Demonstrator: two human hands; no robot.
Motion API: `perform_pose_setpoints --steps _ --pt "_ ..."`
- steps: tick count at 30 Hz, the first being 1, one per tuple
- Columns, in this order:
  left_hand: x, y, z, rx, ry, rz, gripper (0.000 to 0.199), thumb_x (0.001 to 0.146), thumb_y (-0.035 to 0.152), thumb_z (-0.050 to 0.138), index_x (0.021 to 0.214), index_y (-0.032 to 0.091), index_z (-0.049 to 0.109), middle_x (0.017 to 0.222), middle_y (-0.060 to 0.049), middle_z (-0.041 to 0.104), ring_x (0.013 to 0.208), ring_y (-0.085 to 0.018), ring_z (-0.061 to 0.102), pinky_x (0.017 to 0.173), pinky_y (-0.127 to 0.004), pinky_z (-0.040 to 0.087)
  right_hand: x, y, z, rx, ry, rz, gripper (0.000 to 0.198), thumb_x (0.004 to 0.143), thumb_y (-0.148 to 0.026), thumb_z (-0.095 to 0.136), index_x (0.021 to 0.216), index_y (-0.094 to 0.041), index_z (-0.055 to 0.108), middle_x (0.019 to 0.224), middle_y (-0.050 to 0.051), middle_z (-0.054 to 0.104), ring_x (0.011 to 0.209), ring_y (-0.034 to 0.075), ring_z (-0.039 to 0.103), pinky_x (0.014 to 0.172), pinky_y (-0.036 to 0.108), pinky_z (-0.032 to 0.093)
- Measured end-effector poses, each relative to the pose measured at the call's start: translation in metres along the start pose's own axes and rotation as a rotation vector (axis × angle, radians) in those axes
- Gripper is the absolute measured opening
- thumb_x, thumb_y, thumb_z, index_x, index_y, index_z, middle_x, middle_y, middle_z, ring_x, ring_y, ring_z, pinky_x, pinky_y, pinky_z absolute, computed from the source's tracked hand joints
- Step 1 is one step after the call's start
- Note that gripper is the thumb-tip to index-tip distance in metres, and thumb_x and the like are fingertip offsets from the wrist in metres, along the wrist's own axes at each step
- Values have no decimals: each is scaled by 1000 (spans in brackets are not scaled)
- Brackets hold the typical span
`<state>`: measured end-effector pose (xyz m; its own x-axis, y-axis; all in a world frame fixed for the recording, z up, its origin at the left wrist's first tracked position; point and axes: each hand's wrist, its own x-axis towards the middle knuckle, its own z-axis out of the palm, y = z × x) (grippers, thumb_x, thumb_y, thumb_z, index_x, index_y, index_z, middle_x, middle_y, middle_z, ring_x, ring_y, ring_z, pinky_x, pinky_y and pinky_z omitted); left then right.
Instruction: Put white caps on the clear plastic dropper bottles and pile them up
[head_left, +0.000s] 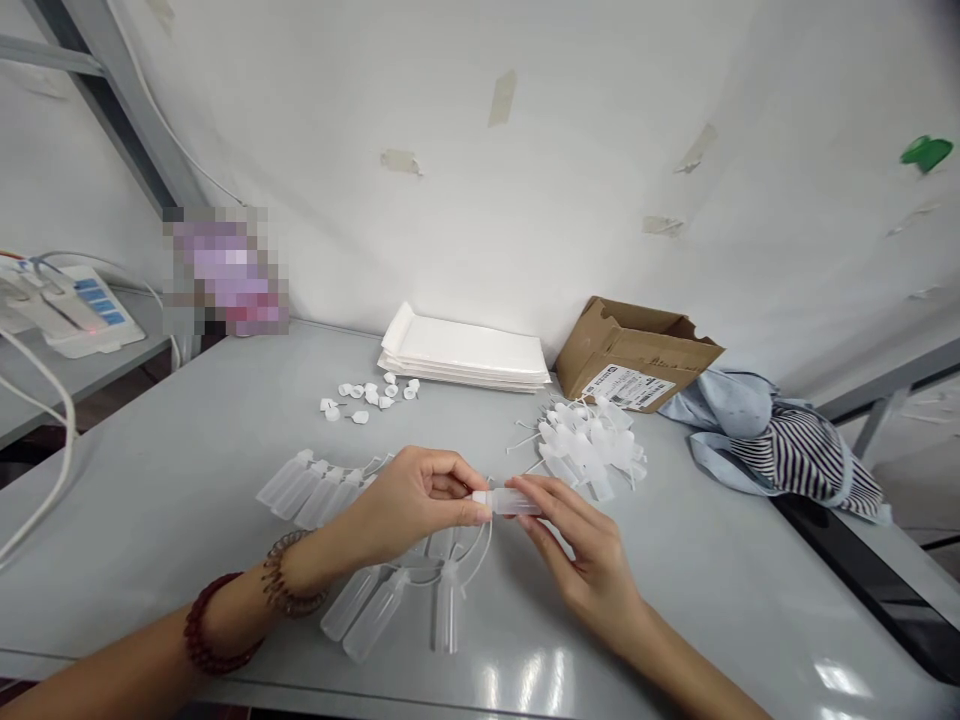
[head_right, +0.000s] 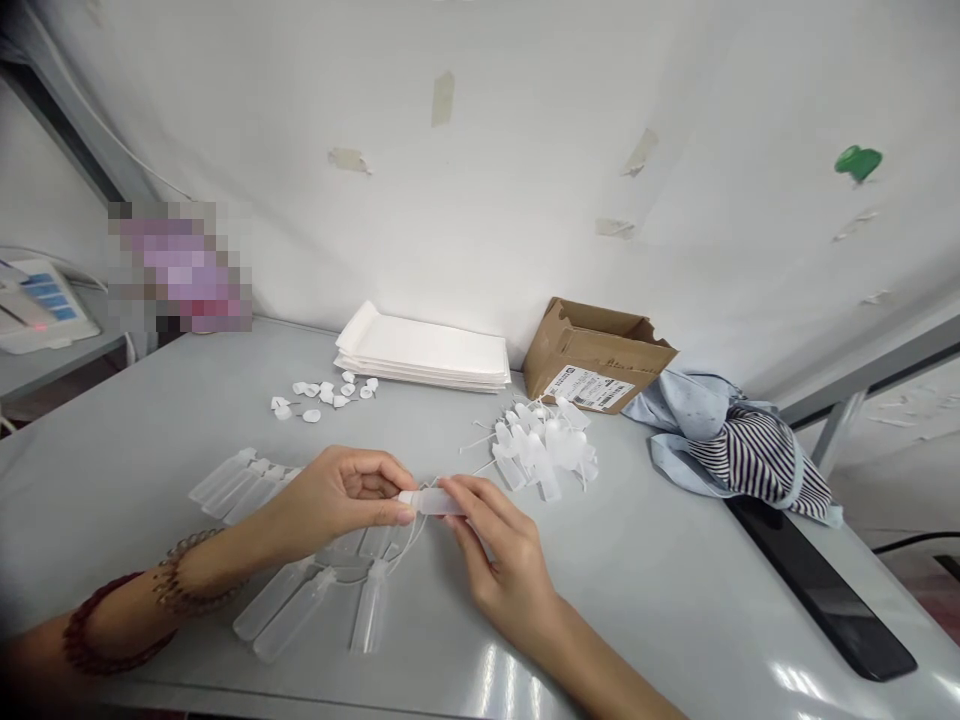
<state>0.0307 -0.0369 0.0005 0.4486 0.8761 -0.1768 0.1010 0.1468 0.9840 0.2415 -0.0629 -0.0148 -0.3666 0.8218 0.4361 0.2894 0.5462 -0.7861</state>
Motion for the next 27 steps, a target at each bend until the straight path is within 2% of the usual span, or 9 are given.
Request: perform_pose_setpoints --steps 4,8,12,17,23,27 --pt "-1 2 0 -9 3 24 20 69 28 75 82 15 68 76 -2 68 76 -16 63 71 -28 51 -3 6 2 -55 -1 -96 53 87 -3 49 131 -33 52 99 7 65 81 19 63 65 30 52" --pt "-2 4 0 32 14 96 13 68 23 74 77 15 68 80 -2 65 75 -15 61 70 -26 51 -5 4 2 -41 -19 -45 43 88 -10 52 126 -27 58 83 6 66 66 18 61 60 31 51" --pt "-4 8 1 110 33 203 5 73 19 69 77 17 71 84 -2 64 73 -14 59 68 -24 50 -5 0 1 43 -96 115 30 92 -21 50 119 -23 62 63 1 63 58 16 58 59 29 48" --pt "-5 8 2 248 61 299 8 77 15 64 78 18 72 85 -2 65 72 -13 58 66 -23 49 -2 -2 3 347 -191 418 32 93 -39 47 106 -16 65 65 0 59 51 12 59 52 26 48" --pt "-4 3 0 374 42 438 13 81 15 62 79 19 74 88 -4 65 75 -14 59 66 -24 47 4 1 5 639 -273 606 41 89 -49 50 72 -13 59 52 -2 55 39 10 56 42 20 44" --pt "-6 5 -1 396 20 489 19 84 16 58 76 19 74 91 -4 64 71 -12 59 61 -23 45 4 9 6 829 -317 690 45 89 -49 51 64 -12 56 44 -1 56 33 8 54 36 16 40"
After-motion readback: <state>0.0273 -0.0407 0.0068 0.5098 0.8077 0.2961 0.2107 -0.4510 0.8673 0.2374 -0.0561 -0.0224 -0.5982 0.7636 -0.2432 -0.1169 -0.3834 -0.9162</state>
